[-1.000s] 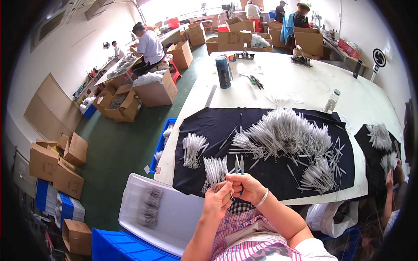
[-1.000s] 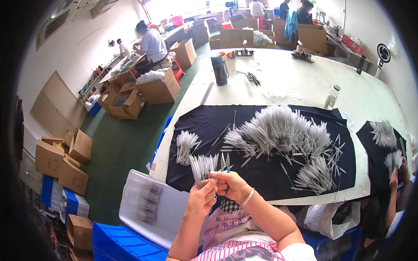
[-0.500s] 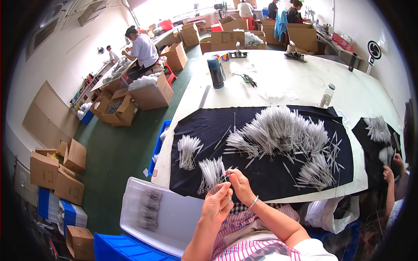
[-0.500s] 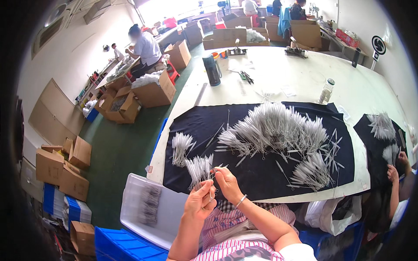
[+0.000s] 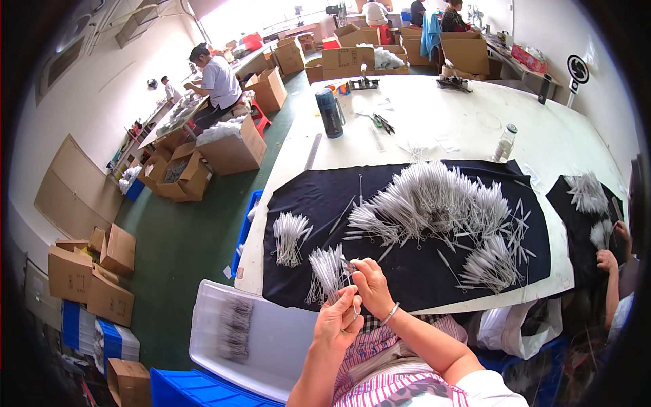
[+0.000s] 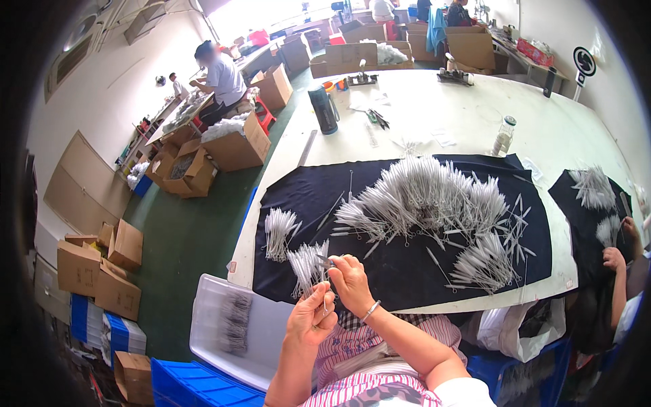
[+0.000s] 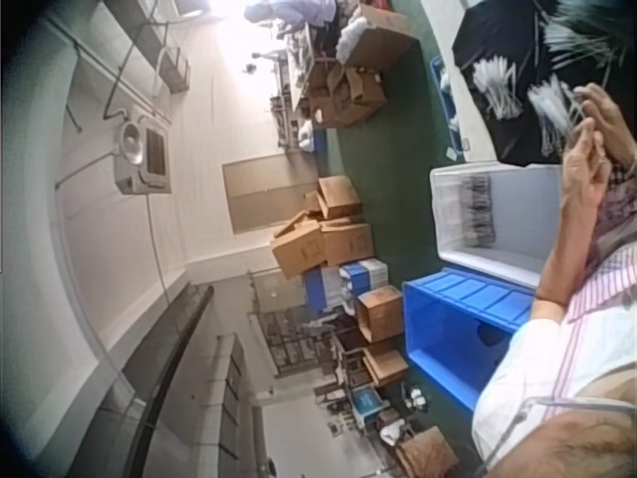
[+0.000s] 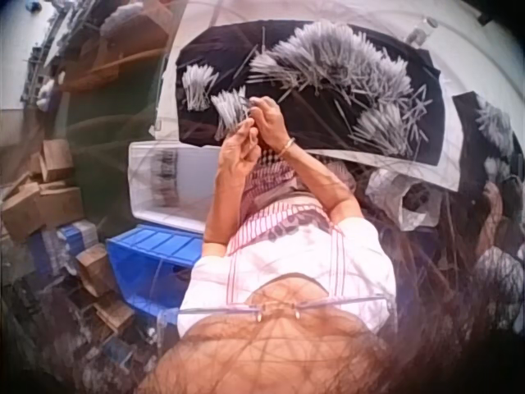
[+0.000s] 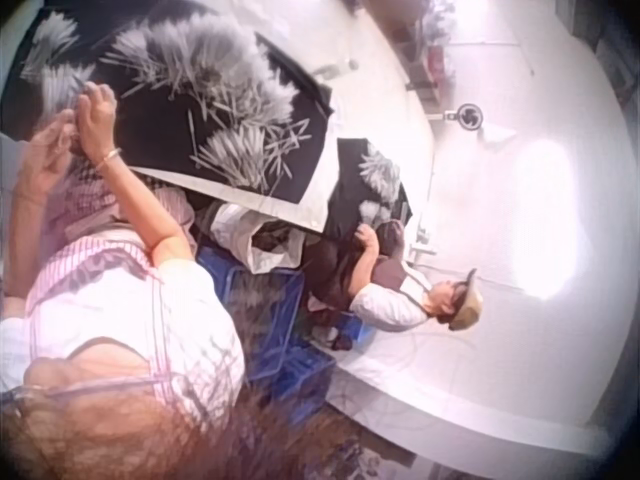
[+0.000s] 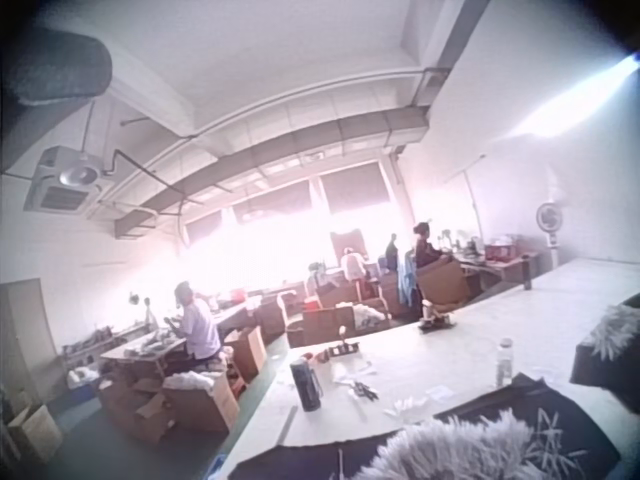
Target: The person picks up wire brushes from the table, trims them using snips, and gathers the trimmed brushes in hand.
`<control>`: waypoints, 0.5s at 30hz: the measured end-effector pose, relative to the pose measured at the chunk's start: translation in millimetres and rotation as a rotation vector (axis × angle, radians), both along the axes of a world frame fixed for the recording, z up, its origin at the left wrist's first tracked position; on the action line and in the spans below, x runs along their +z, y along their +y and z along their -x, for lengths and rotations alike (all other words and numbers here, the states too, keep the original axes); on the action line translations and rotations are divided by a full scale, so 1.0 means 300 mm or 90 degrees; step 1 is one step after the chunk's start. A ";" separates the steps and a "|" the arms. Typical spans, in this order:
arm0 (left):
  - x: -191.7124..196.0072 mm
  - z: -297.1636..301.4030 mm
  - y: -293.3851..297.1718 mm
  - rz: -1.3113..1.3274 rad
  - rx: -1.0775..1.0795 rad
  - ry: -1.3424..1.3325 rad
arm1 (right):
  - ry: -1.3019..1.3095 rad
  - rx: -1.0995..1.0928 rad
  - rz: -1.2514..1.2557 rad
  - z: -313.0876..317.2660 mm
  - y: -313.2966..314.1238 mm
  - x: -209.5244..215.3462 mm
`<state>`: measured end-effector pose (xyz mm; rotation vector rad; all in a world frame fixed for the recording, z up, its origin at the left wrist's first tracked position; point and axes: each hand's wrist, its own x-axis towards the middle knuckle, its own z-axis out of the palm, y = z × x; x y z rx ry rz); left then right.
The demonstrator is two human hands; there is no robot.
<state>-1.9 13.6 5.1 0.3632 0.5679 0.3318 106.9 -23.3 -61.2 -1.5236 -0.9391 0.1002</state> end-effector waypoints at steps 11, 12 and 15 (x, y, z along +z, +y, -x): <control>-0.007 0.001 0.001 0.019 -0.011 -0.025 | 0.016 -0.005 0.001 0.008 0.004 0.008; -0.008 0.000 0.001 0.022 -0.012 -0.032 | 0.011 -0.014 -0.006 0.009 0.006 0.007; -0.010 0.003 0.000 0.034 -0.005 -0.028 | 0.079 0.016 -0.011 0.010 0.009 0.002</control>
